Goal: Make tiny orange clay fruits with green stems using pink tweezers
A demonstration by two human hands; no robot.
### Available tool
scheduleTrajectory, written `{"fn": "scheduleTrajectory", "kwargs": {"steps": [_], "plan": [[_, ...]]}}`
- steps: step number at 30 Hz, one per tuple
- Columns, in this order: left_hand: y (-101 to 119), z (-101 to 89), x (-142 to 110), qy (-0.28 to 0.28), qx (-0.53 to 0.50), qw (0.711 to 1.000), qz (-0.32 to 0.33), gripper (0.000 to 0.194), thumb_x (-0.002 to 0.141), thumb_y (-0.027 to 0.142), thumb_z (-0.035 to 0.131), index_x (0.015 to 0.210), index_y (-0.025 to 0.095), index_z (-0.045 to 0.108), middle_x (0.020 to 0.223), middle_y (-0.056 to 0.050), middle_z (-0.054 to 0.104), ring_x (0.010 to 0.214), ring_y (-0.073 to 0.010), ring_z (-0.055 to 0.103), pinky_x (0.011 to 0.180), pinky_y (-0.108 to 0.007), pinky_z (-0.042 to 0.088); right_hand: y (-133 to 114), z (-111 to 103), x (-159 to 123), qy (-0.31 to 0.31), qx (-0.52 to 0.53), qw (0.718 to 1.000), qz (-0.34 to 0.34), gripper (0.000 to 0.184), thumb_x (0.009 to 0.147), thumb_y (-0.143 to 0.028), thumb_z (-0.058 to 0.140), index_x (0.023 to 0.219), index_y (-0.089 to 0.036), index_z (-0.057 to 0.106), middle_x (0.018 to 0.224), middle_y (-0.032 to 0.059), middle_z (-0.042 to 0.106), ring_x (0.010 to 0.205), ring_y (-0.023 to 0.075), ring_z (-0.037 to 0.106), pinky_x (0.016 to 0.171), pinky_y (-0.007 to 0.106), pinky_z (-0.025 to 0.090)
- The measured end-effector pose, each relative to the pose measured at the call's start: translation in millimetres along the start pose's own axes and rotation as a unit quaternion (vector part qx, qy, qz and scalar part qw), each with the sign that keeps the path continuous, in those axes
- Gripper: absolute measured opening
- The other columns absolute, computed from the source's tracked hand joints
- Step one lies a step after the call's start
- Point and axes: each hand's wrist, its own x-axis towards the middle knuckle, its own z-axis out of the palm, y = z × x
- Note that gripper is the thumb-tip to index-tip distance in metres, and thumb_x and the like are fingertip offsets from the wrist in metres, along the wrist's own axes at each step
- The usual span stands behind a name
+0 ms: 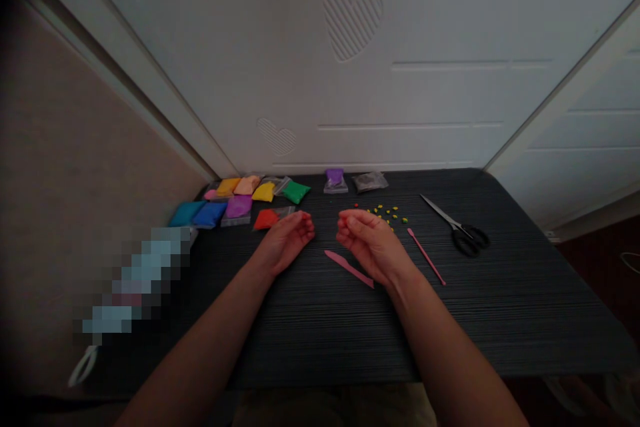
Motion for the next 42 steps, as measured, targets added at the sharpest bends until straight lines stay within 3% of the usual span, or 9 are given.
{"fn": "scheduleTrajectory", "kwargs": {"steps": [4, 12, 18, 22, 25, 28, 31, 37, 42], "plan": [[-0.4, -0.6, -0.4, -0.005, -0.001, 1.000, 0.002, 0.013, 0.073, 0.024, 0.062, 0.079, 0.011, 0.063, 0.069, -0.001, 0.062, 0.067, -0.0080, 0.058, 0.066, -0.021, 0.045, -0.4, -1.7, -0.9, -0.005, 0.033, 0.999, 0.018, 0.018, 0.066, -0.019, 0.069, 0.084, -0.021, 0.066, 0.077, -0.0004, 0.060, 0.065, 0.0062, 0.050, 0.065, 0.022, 0.043], [0.2, 0.2, 0.1, 0.001, 0.003, 1.000, 0.001, 0.014, 0.073, 0.025, 0.062, 0.078, 0.011, 0.062, 0.068, -0.001, 0.062, 0.065, -0.0075, 0.058, 0.065, -0.021, 0.045, -4.5, 3.9, -2.0, -0.046, 0.088, 0.995, -0.007, 0.008, 0.073, -0.025, 0.064, 0.070, -0.017, 0.061, 0.060, -0.0035, 0.048, 0.053, 0.0041, 0.040, 0.050, 0.018, 0.035], [0.4, 0.1, -0.4, -0.001, 0.005, 1.000, 0.000, 0.015, 0.072, 0.024, 0.063, 0.079, 0.011, 0.062, 0.069, -0.001, 0.062, 0.065, -0.0081, 0.058, 0.065, -0.021, 0.045, -5.0, 1.1, -2.1, -0.014, 0.065, 0.998, 0.001, 0.010, 0.068, -0.020, 0.068, 0.077, -0.017, 0.063, 0.072, -0.0008, 0.058, 0.061, 0.0053, 0.047, 0.059, 0.020, 0.040], [-0.3, -0.2, -0.9, -0.006, 0.003, 1.000, 0.002, 0.014, 0.072, 0.024, 0.063, 0.079, 0.011, 0.062, 0.069, -0.001, 0.062, 0.066, -0.0079, 0.058, 0.065, -0.021, 0.045, -5.6, 2.3, -1.4, -0.029, 0.081, 0.996, -0.020, 0.014, 0.073, -0.031, 0.064, 0.069, -0.018, 0.060, 0.059, -0.0031, 0.051, 0.052, 0.0049, 0.041, 0.050, 0.019, 0.035], [-0.6, 0.0, -1.1, -0.006, 0.003, 1.000, 0.003, 0.014, 0.073, 0.025, 0.063, 0.078, 0.011, 0.062, 0.068, -0.001, 0.062, 0.065, -0.0076, 0.058, 0.065, -0.021, 0.045, -6.1, 2.6, -1.2, -0.053, 0.096, 0.993, -0.035, 0.017, 0.074, -0.030, 0.063, 0.066, -0.017, 0.056, 0.054, -0.0048, 0.047, 0.049, 0.0042, 0.037, 0.047, 0.018, 0.032], [-0.3, 0.5, -1.1, -0.002, 0.005, 1.000, 0.002, 0.014, 0.072, 0.024, 0.063, 0.078, 0.011, 0.063, 0.068, -0.001, 0.062, 0.065, -0.0077, 0.058, 0.065, -0.021, 0.045, -5.9, 0.8, -1.6, -0.025, 0.069, 0.997, -0.034, 0.009, 0.069, -0.021, 0.068, 0.072, -0.018, 0.060, 0.061, -0.0036, 0.054, 0.054, 0.0043, 0.044, 0.052, 0.018, 0.036], [0.3, 1.0, -1.1, -0.004, 0.008, 1.000, 0.004, 0.013, 0.072, 0.022, 0.063, 0.078, 0.011, 0.063, 0.069, -0.001, 0.062, 0.065, -0.0078, 0.058, 0.064, -0.021, 0.045, -5.7, -0.1, -2.0, 0.003, 0.059, 0.998, -0.021, 0.011, 0.071, -0.024, 0.066, 0.079, -0.017, 0.063, 0.067, -0.0012, 0.058, 0.058, 0.0053, 0.048, 0.056, 0.020, 0.039], [0.4, 1.5, -1.2, -0.003, 0.003, 1.000, 0.001, 0.013, 0.071, 0.022, 0.064, 0.078, 0.011, 0.063, 0.069, -0.001, 0.061, 0.065, -0.0072, 0.057, 0.065, -0.020, 0.045, -9.3, 4.9, -2.8, -0.045, 0.112, 0.992, -0.032, 0.031, 0.080, -0.042, 0.052, 0.063, -0.016, 0.054, 0.051, -0.0044, 0.043, 0.048, 0.0050, 0.036, 0.047, 0.019, 0.031], [0.4, 1.2, -1.5, -0.008, 0.007, 1.000, 0.005, 0.011, 0.073, 0.022, 0.063, 0.077, 0.012, 0.062, 0.068, -0.001, 0.061, 0.065, -0.0073, 0.057, 0.065, -0.020, 0.045, -9.9, 5.3, -3.8, -0.053, 0.112, 0.991, -0.042, 0.021, 0.073, -0.034, 0.063, 0.067, -0.017, 0.054, 0.056, -0.0049, 0.042, 0.051, 0.0048, 0.036, 0.049, 0.019, 0.029]]}}
